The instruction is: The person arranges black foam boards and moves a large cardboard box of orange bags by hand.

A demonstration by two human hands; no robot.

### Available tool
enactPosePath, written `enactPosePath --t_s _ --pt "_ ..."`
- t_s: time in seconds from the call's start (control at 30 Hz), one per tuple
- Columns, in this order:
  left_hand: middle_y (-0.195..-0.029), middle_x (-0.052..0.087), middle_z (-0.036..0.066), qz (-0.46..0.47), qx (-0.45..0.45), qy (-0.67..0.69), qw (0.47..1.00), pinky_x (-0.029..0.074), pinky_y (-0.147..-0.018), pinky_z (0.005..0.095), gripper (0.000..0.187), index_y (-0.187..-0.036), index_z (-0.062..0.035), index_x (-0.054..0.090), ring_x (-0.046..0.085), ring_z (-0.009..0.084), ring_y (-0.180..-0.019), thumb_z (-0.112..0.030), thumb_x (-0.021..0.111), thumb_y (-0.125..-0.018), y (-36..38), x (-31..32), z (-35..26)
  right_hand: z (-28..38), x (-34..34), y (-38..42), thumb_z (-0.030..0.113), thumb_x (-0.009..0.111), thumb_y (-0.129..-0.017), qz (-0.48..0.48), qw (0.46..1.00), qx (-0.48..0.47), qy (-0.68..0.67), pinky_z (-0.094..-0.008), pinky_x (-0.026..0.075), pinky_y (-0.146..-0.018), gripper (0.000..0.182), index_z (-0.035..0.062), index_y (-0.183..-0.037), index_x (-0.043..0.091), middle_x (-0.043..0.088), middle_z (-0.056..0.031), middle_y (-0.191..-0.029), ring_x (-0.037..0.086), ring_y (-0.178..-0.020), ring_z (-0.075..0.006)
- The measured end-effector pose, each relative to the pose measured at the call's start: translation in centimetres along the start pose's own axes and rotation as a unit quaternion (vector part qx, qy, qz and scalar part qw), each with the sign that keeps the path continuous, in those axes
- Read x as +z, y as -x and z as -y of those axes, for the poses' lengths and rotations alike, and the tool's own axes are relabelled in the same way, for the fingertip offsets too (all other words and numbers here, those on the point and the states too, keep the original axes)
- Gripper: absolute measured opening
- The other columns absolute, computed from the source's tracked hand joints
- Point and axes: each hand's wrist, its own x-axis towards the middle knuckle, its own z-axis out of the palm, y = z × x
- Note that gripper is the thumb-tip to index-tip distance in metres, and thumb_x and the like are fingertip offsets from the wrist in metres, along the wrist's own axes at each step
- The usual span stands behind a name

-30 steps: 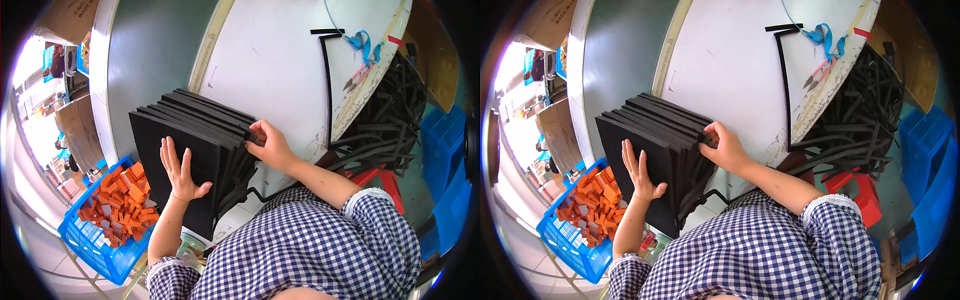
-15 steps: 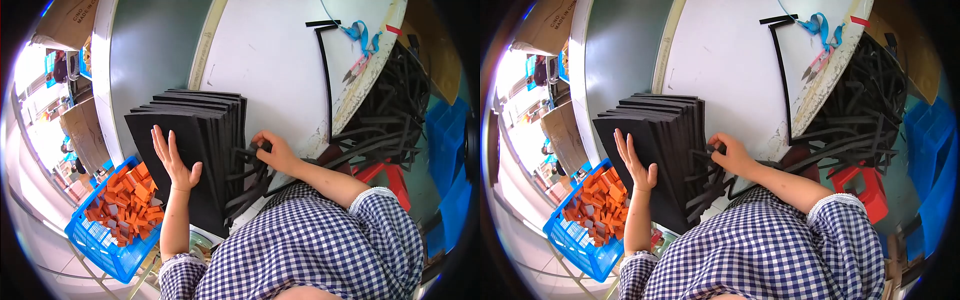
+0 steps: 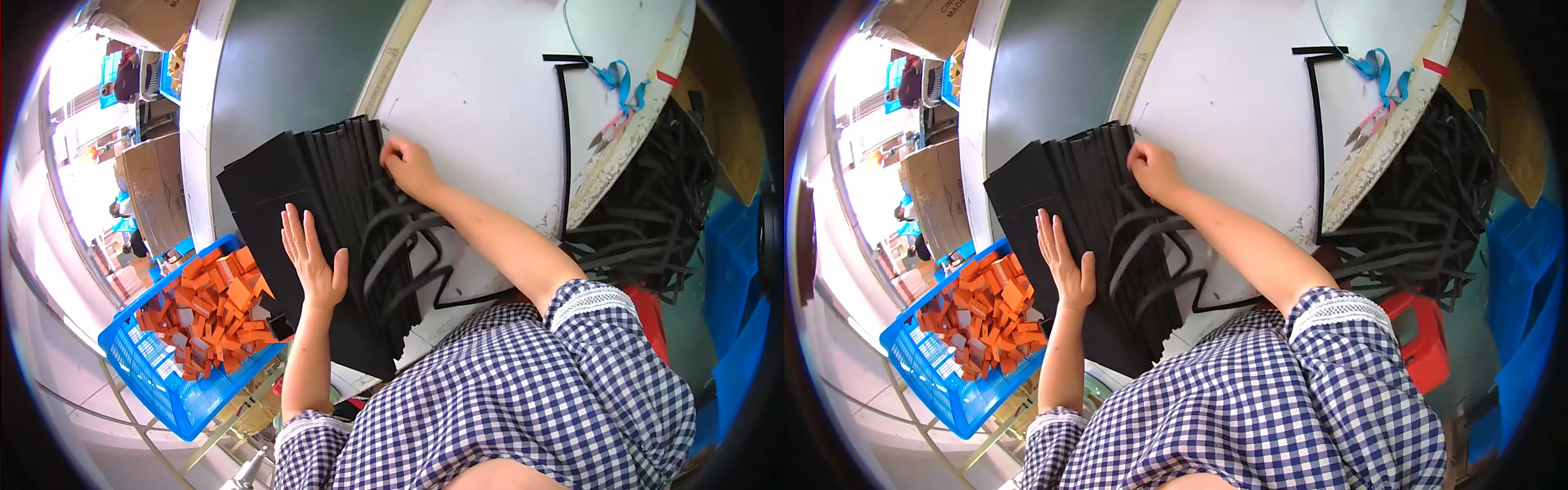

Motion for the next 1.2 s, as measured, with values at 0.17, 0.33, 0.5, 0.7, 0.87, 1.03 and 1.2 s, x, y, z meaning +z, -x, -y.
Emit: enactPosePath --t_s 0.17,0.33,0.5,0.7,0.87,1.03,1.2 --pt "-0.160 0.019 0.025 -0.010 -0.007 -0.002 1.000 0.010 -0.120 0.0517 0.076 -0.151 -0.0011 0.030 0.015 0.0412 -0.150 -0.034 0.057 -0.088 -0.1 0.2 0.0 -0.6 0.6 3.0 0.018 0.060 -0.085 0.094 0.970 0.003 0.223 -0.0490 0.050 -0.070 0.021 -0.0009 -0.093 0.065 0.068 -0.0230 -0.081 0.065 -0.077 -0.0433" --pt "-0.160 0.020 0.024 -0.025 -0.018 0.000 1.000 0.010 -0.120 0.0520 0.076 -0.151 -0.0024 0.031 0.016 0.0413 -0.149 -0.029 0.060 -0.086 -0.6 0.5 0.0 -1.9 2.7 0.6 0.031 0.073 -0.085 -0.048 0.988 -0.021 0.144 -0.0400 0.050 -0.074 0.038 -0.0006 -0.102 0.063 0.067 -0.0172 -0.088 0.063 -0.080 -0.0302" --pt "-0.160 0.020 0.024 -0.031 -0.027 0.013 0.999 0.010 -0.119 0.0526 0.075 -0.151 -0.0033 0.032 0.016 0.0409 -0.150 -0.028 0.060 -0.085 -0.5 0.5 0.1 -2.4 2.6 0.3 0.028 0.072 -0.088 -0.018 0.999 0.023 0.034 -0.0301 0.046 -0.070 0.030 0.0006 -0.094 0.061 0.061 -0.0056 -0.077 0.053 -0.074 -0.0127" --pt "-0.160 0.020 0.024 -0.030 -0.026 0.010 0.999 0.010 -0.119 0.0528 0.077 -0.151 -0.0042 0.031 0.016 0.0410 -0.149 -0.026 0.061 -0.084 -0.5 0.5 0.1 -1.8 2.3 1.5 0.024 0.069 -0.091 -0.049 0.998 -0.003 0.029 -0.0296 0.045 -0.068 0.024 0.0020 -0.091 0.059 0.061 -0.0056 -0.076 0.052 -0.072 -0.0120" --pt "-0.161 0.019 0.024 -0.033 -0.028 0.009 0.999 0.010 -0.119 0.0531 0.079 -0.152 -0.0046 0.030 0.016 0.0413 -0.149 -0.024 0.063 -0.082 -0.5 0.6 0.2 -2.6 2.7 1.0 0.020 0.068 -0.090 -0.058 0.997 0.029 0.047 -0.0290 0.046 -0.069 0.023 0.0013 -0.096 0.056 0.061 -0.0063 -0.077 0.054 -0.072 -0.0131" --pt "-0.160 0.019 0.025 -0.036 -0.026 0.009 0.999 0.010 -0.119 0.0531 0.080 -0.152 -0.0042 0.030 0.016 0.0414 -0.149 -0.024 0.063 -0.081 -0.4 0.7 0.3 -1.8 3.7 -2.9 0.012 0.067 -0.085 -0.099 0.995 0.001 -0.033 -0.0302 0.048 -0.068 0.030 0.0002 -0.109 0.053 0.061 -0.0075 -0.082 0.057 -0.072 -0.0142" --pt "-0.160 0.019 0.026 -0.025 -0.024 0.009 0.999 0.008 -0.119 0.0528 0.080 -0.152 -0.0039 0.030 0.015 0.0421 -0.149 -0.027 0.062 -0.082 -0.1 0.5 0.2 -0.3 3.0 -6.8 0.004 0.058 -0.081 -0.082 0.978 -0.124 0.147 -0.0342 0.051 -0.070 0.032 0.0021 -0.113 0.061 0.065 -0.0106 -0.086 0.062 -0.073 -0.0234"
